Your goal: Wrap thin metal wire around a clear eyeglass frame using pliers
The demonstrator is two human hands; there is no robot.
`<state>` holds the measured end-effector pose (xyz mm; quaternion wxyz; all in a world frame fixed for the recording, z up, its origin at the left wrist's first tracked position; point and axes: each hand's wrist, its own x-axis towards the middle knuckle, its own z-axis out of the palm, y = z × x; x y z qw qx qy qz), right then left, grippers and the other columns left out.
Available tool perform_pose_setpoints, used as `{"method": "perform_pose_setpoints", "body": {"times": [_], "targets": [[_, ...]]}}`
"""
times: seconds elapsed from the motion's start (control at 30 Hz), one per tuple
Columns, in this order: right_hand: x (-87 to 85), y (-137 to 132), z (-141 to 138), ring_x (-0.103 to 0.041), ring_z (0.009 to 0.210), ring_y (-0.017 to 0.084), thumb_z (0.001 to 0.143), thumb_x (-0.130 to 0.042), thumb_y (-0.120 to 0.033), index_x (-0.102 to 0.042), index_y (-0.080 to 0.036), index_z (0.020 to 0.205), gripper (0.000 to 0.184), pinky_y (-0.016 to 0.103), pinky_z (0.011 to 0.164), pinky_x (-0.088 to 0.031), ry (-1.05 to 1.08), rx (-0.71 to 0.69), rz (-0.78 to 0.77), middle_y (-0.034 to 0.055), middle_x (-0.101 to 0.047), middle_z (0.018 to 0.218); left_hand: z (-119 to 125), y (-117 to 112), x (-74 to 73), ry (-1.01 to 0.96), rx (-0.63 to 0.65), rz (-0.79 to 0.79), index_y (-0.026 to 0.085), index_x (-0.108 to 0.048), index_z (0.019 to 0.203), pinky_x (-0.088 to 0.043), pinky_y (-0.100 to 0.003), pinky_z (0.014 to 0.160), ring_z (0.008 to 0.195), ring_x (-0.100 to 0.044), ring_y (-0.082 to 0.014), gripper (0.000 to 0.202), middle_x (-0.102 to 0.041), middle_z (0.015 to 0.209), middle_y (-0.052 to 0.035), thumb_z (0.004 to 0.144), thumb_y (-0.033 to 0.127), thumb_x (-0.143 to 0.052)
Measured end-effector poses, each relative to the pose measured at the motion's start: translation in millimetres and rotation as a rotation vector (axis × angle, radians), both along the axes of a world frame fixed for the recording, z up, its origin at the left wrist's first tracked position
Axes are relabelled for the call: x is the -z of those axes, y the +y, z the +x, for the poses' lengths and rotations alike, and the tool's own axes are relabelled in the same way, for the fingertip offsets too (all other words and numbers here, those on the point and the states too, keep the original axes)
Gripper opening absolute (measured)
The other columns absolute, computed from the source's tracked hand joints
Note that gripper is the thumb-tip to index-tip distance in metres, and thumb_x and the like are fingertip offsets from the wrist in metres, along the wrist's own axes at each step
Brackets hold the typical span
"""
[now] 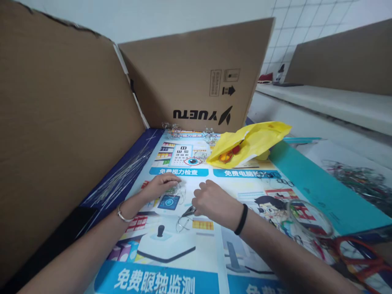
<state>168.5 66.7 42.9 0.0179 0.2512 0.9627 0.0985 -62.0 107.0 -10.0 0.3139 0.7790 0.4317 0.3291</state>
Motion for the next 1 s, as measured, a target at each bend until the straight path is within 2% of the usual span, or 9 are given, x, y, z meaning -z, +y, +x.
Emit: {"method": "perform_pose_setpoints", "body": {"times": [0.33, 0.57, 0.7, 0.8, 0.87, 0.93, 1.0], "targets": [[4.2, 1, 0, -0.050, 0.073, 0.019, 0.075, -0.062, -0.038, -0.062, -0.017, 0.070, 0.022, 0.029, 0.061, -0.025, 0.012, 0.005, -0.018, 0.0047, -0.061, 0.069, -2, 0, -4.2, -0.022, 0.009, -0.061, 0.020, -0.066, 0.095, -0.042, -0.032, 0.086, 0.091, -0.057, -0.0182, 0.025, -0.064, 0.097, -0.0060, 0.076, 0.034, -0.057], [4.4, 1, 1, -0.049, 0.072, 0.019, 0.076, -0.061, -0.038, -0.062, -0.018, 0.070, 0.021, 0.029, 0.061, -0.025, 0.019, 0.002, -0.010, 0.0039, -0.061, 0.069, -5, -4, -10.1, -0.077, 0.020, -0.156, 0.019, -0.064, 0.100, -0.042, -0.033, 0.087, 0.097, -0.056, -0.0198, 0.032, -0.062, 0.104, -0.0076, 0.079, 0.039, -0.052], [1.3, 0, 0, -0.050, 0.071, 0.018, 0.076, -0.062, -0.038, -0.062, -0.017, 0.068, 0.022, 0.028, 0.061, -0.025, 0.006, 0.002, -0.025, 0.0041, -0.061, 0.068, -4, -4, -11.1, -0.182, -0.055, -0.177, 0.018, -0.065, 0.097, -0.042, -0.035, 0.089, 0.099, -0.056, -0.0211, 0.033, -0.064, 0.103, -0.0082, 0.079, 0.042, -0.051], [-2.9, 0, 1, -0.050, 0.070, 0.018, 0.078, -0.058, -0.041, -0.062, -0.018, 0.067, 0.026, 0.028, 0.060, -0.026, 0.013, -0.003, -0.041, 0.0038, -0.061, 0.068, -4, -4, -15.5, -0.266, -0.161, -0.120, 0.017, -0.064, 0.095, -0.040, -0.034, 0.090, 0.099, -0.055, -0.0209, 0.033, -0.064, 0.102, -0.0078, 0.078, 0.042, -0.052], [-5.8, 1, 3, -0.050, 0.070, 0.017, 0.080, -0.054, -0.043, -0.062, -0.017, 0.068, 0.030, 0.028, 0.060, -0.026, 0.029, -0.012, -0.045, 0.0039, -0.061, 0.068, -3, -5, -22.4, -0.280, -0.238, -0.053, 0.017, -0.064, 0.092, -0.042, -0.031, 0.086, 0.095, -0.056, -0.0197, 0.030, -0.065, 0.096, -0.0060, 0.078, 0.041, -0.053], [-9.1, 3, 6, -0.050, 0.069, 0.016, 0.082, -0.051, -0.045, -0.062, -0.017, 0.070, 0.033, 0.028, 0.061, -0.026, 0.048, -0.022, -0.046, 0.0038, -0.061, 0.068, -2, -9, -32.9, -0.238, -0.295, -0.014, 0.016, -0.064, 0.080, -0.043, -0.028, 0.075, 0.082, -0.057, -0.0174, 0.026, -0.064, 0.081, -0.0033, 0.077, 0.040, -0.053], [-13.1, 4, 10, -0.049, 0.069, 0.016, 0.083, -0.048, -0.046, -0.062, -0.017, 0.070, 0.034, 0.027, 0.061, -0.026, 0.066, -0.020, -0.050, 0.0033, -0.061, 0.069, 2, -16, -45.9, -0.168, -0.258, -0.061, 0.016, -0.061, 0.069, -0.042, -0.025, 0.063, 0.067, -0.054, -0.0140, 0.025, -0.060, 0.067, -0.0006, 0.077, 0.039, -0.053]]}}
